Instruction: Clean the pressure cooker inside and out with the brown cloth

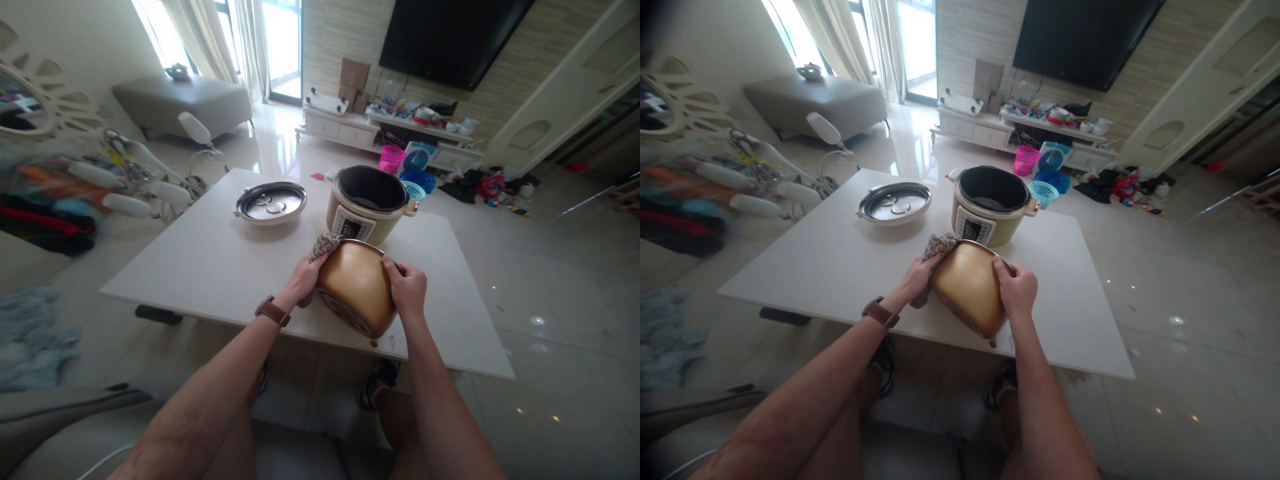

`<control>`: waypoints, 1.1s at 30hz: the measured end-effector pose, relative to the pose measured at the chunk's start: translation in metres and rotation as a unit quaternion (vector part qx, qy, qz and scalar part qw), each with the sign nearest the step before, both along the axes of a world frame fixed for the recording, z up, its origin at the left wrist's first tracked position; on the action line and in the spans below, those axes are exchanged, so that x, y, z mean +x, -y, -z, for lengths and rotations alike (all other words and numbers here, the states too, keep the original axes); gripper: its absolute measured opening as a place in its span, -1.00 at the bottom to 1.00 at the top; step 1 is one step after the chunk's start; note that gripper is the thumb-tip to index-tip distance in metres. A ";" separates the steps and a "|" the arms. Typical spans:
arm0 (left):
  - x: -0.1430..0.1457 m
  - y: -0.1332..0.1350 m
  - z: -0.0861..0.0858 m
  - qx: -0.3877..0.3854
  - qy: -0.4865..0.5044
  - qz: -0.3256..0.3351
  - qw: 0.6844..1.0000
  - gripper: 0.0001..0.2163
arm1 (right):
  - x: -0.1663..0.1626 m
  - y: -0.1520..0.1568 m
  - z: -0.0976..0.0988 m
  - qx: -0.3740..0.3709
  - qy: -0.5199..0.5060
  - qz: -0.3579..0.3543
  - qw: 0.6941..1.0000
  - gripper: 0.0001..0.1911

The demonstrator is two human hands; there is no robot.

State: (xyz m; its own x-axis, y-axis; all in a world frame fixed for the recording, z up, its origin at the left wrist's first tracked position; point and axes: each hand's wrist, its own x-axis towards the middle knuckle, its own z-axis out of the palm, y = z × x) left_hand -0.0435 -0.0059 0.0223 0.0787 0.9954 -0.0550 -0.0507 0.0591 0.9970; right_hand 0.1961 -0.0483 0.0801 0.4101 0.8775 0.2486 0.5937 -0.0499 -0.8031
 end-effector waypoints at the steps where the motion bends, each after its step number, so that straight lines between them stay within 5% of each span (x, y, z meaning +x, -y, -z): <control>1: 0.001 0.001 0.000 0.006 0.000 0.004 1.000 -0.50 | 0.000 0.001 0.000 -0.008 0.007 0.012 1.000 -0.29; 18: -0.003 -0.003 -0.004 -0.054 0.047 -0.034 0.997 -0.52 | 0.019 -0.005 0.048 0.047 -0.185 -0.048 0.980 -0.32; 22: -0.009 0.000 -0.004 0.091 -0.034 -0.035 0.995 -0.53 | 0.019 -0.008 0.063 0.047 -0.179 -0.034 0.982 -0.32; 27: -0.022 0.003 -0.015 0.357 -0.138 0.057 0.922 -0.47 | 0.016 -0.008 0.060 0.043 -0.133 -0.063 0.988 -0.38; 33: -0.019 0.006 -0.019 0.399 -0.170 0.097 0.896 -0.46 | 0.006 -0.003 0.035 0.050 -0.134 -0.043 0.989 -0.41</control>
